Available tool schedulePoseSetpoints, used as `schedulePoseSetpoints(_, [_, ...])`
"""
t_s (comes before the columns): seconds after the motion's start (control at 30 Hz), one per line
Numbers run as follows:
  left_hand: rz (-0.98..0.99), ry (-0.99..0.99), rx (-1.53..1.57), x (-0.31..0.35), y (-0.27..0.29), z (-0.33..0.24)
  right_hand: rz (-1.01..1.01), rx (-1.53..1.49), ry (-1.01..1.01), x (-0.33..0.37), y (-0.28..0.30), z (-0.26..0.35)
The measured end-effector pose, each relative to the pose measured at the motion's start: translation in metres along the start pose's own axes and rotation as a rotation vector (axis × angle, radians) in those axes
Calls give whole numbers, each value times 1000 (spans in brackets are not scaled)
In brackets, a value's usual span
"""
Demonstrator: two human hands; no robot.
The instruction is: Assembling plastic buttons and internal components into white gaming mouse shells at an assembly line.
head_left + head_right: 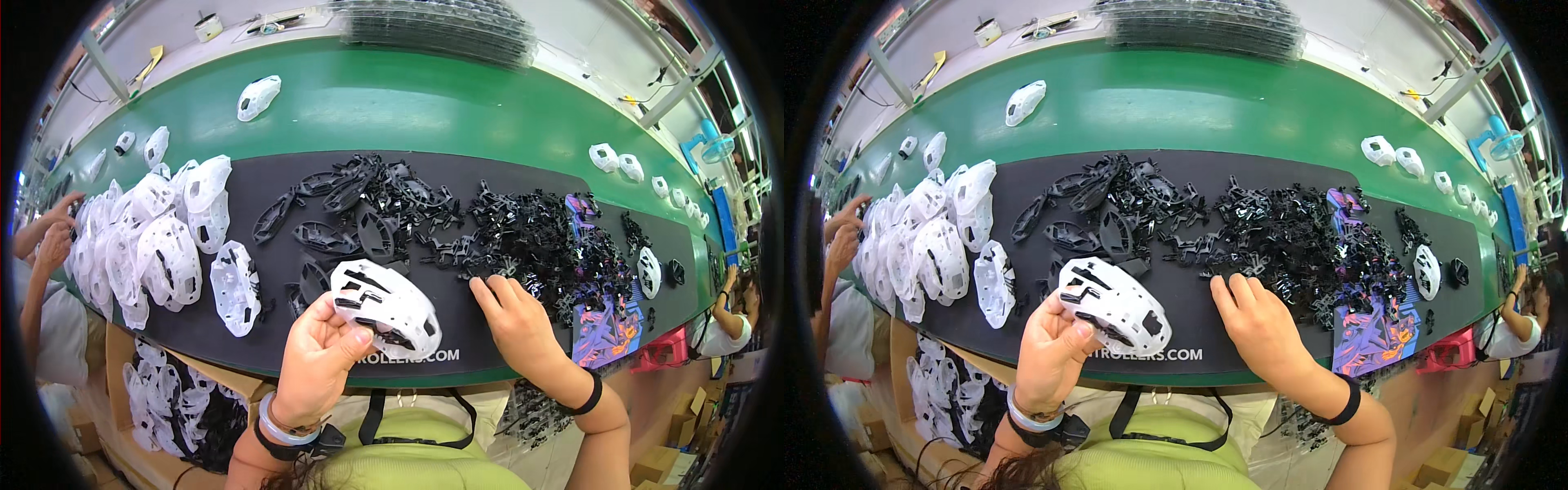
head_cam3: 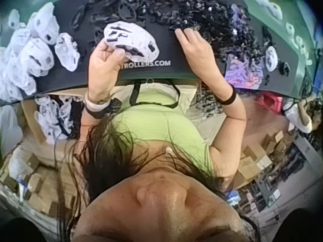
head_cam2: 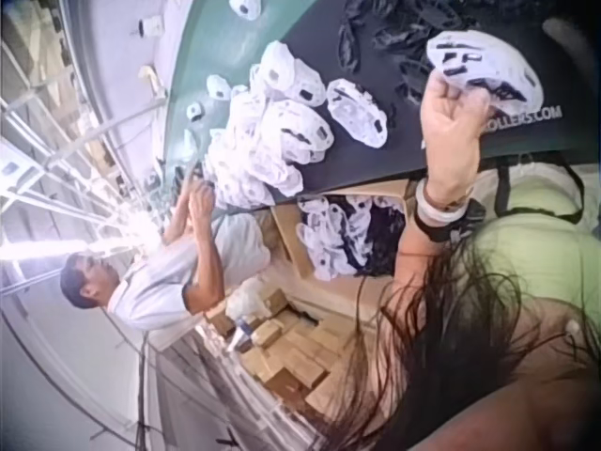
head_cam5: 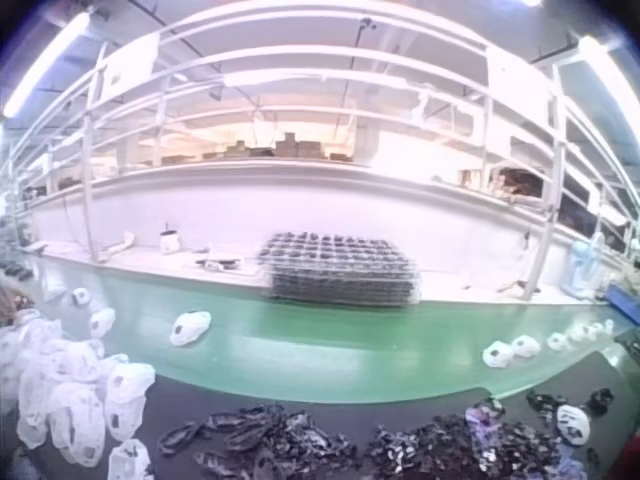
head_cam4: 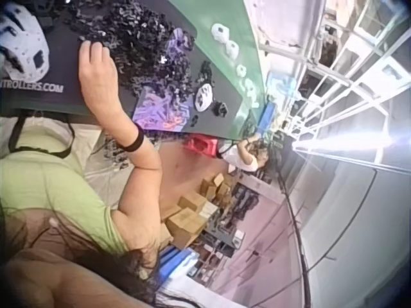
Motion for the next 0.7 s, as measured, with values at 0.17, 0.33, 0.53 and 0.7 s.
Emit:
schedulePoseSetpoints(0.17, [-89,14,82,9,5,-2,-52,-211,-185,-1,8,-13])
schedulePoseSetpoints(0.33, [-103,29,166,-1,6,10,-258,-941,-457,7,22,-10])
schedulePoseSetpoints(0.53, [-34,-40,199,4,-8,12,-428,-1103,-194,-31,31,47])
schedulePoseSetpoints(0.7, [-27,-88,221,6,-2,9,-513,-797,-151,-29,29,56])
Point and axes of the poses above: each hand's wrist, its own x-axis away from the middle knuckle, its own y-axis out of the back of the hand, z = x × y, the point moved 7 cm from there along -x, towards the middle knuckle, and after that the axes turned 2 degrees about z, right-handed, at the moved point
